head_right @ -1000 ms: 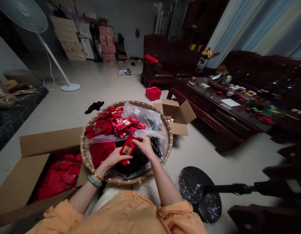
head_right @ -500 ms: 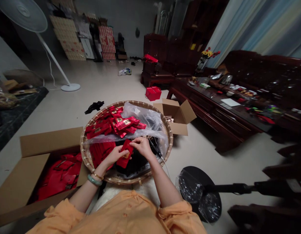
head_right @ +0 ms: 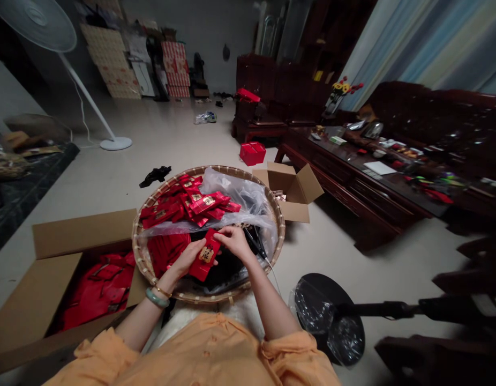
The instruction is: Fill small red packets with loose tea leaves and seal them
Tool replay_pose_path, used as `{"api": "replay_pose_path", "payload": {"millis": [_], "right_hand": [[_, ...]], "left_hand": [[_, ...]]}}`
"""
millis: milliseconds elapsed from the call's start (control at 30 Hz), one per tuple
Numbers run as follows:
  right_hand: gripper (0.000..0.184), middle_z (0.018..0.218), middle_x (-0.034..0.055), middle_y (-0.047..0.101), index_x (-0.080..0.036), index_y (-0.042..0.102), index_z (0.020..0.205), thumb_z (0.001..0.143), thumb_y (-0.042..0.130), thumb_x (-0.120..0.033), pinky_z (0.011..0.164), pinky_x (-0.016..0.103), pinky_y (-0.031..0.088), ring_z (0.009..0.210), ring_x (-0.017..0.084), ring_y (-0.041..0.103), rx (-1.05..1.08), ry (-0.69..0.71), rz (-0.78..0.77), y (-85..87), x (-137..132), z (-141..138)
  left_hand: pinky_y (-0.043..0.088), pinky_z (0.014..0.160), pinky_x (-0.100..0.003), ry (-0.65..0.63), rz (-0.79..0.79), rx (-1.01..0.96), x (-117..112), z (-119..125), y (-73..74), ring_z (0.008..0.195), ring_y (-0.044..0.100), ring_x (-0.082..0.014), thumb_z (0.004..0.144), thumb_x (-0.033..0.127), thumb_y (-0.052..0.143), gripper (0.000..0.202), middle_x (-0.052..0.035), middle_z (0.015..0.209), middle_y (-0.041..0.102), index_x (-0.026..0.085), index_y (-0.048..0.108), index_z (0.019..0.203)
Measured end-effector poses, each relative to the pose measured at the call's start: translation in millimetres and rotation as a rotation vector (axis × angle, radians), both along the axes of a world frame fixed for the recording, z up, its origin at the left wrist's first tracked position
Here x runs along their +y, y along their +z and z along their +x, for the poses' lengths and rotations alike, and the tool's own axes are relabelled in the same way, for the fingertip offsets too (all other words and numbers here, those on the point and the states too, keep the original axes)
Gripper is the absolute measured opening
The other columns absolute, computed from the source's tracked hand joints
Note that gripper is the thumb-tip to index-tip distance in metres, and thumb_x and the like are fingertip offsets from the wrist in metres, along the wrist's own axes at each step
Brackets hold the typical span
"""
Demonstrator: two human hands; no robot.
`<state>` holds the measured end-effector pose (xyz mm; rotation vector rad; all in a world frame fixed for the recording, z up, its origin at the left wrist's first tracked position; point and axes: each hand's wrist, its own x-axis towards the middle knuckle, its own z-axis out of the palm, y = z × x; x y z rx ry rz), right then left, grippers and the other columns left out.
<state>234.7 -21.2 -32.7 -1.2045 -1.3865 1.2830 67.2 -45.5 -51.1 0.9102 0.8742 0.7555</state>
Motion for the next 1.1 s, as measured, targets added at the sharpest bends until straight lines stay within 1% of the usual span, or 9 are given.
{"api": "replay_pose_path", "payload": {"millis": [200,300,400,500,600,700,800,967,1100], "right_hand": [[0.025,0.051,-0.0013,0.059,-0.015,0.067,0.065,0.063,0.070,-0.040,0.043,0.020,0.035,0.044,0.009,0.046,-0.021,-0.035,0.018,-3.5,0.1,0.4],[0.022,0.056,0.0004,0.062,-0.015,0.067,0.064,0.064,0.069,-0.038,0.047,0.022,0.038,0.048,0.011,0.050,-0.058,-0.062,0.064,-2.5,1.1,0.7],[0.023,0.064,0.0025,0.066,-0.015,0.068,0.068,0.069,0.065,-0.038,0.053,0.023,0.041,0.056,0.013,0.056,-0.141,-0.072,0.119,-1.4,1.0,0.4],[0.027,0.069,0.0022,0.067,-0.017,0.068,0.075,0.075,0.060,-0.042,0.055,0.023,0.039,0.059,0.013,0.056,-0.322,-0.044,0.213,-0.5,-0.3,-1.8],[0.037,0.055,0.0006,0.060,-0.018,0.065,0.062,0.077,0.057,-0.052,0.051,0.023,0.031,0.051,0.012,0.049,-0.613,-0.054,0.300,0.1,-0.1,-4.8],[0.047,0.044,-0.0008,0.050,-0.018,0.057,0.049,0.076,0.056,-0.057,0.048,0.024,0.023,0.044,0.011,0.041,-0.775,-0.079,0.331,-1.5,3.4,-5.5],[0.051,0.042,-0.0029,0.044,-0.018,0.053,0.046,0.077,0.055,-0.058,0.046,0.024,0.019,0.042,0.009,0.034,-0.773,-0.083,0.361,-4.5,7.9,-2.8],[0.055,0.041,-0.0057,0.032,-0.016,0.046,0.043,0.077,0.055,-0.058,0.045,0.022,0.018,0.043,0.007,0.027,-0.687,-0.065,0.375,-9.9,13.1,1.3],[0.056,0.041,-0.0058,0.031,-0.016,0.045,0.043,0.077,0.053,-0.059,0.045,0.021,0.021,0.044,0.007,0.027,-0.646,-0.072,0.343,-15.0,15.9,-0.2]], "left_hand": [[0.053,0.057,-0.030,-0.009,-0.006,-0.034,-1.6,2.4,-0.1,0.061,0.068,-0.0212,0.072,0.062,0.057,0.062,-0.0126,0.083,0.071,0.010,0.055,0.107],[0.053,0.056,-0.030,-0.034,0.004,-0.025,-4.7,3.6,1.7,0.061,0.068,-0.0206,0.066,0.050,0.070,0.062,-0.0119,0.088,0.070,0.013,0.049,0.111],[0.053,0.055,-0.029,-0.051,0.004,0.039,-9.2,6.1,2.9,0.056,0.066,-0.0180,0.057,0.036,0.080,0.064,-0.0118,0.089,0.069,0.014,0.047,0.107],[0.053,0.054,-0.029,-0.063,-0.003,0.104,-12.7,10.1,2.0,0.054,0.065,-0.0162,0.056,0.033,0.079,0.056,-0.0093,0.085,0.068,0.013,0.050,0.099],[0.053,0.055,-0.031,-0.128,0.041,0.177,-13.7,14.2,-1.6,0.055,0.064,-0.0166,0.056,0.032,0.078,0.048,-0.0044,0.079,0.066,0.013,0.052,0.092],[0.052,0.061,-0.032,-0.140,0.192,0.313,-13.3,15.6,-6.4,0.063,0.063,-0.0174,0.052,0.027,0.079,0.047,-0.0012,0.076,0.065,0.013,0.054,0.089],[0.050,0.072,-0.031,-0.143,0.362,0.429,-13.4,12.9,-11.3,0.075,0.061,-0.0183,0.049,0.024,0.080,0.051,-0.0014,0.083,0.066,0.013,0.058,0.093],[0.048,0.076,-0.032,-0.217,0.394,0.472,-12.1,0.6,-17.4,0.082,0.060,-0.0202,0.050,0.026,0.080,0.056,-0.0027,0.090,0.067,0.013,0.059,0.101],[0.047,0.079,-0.034,-0.245,0.460,0.496,-5.6,-9.3,-18.0,0.087,0.060,-0.0239,0.047,0.032,0.081,0.061,-0.0051,0.094,0.067,0.014,0.061,0.101]]}}
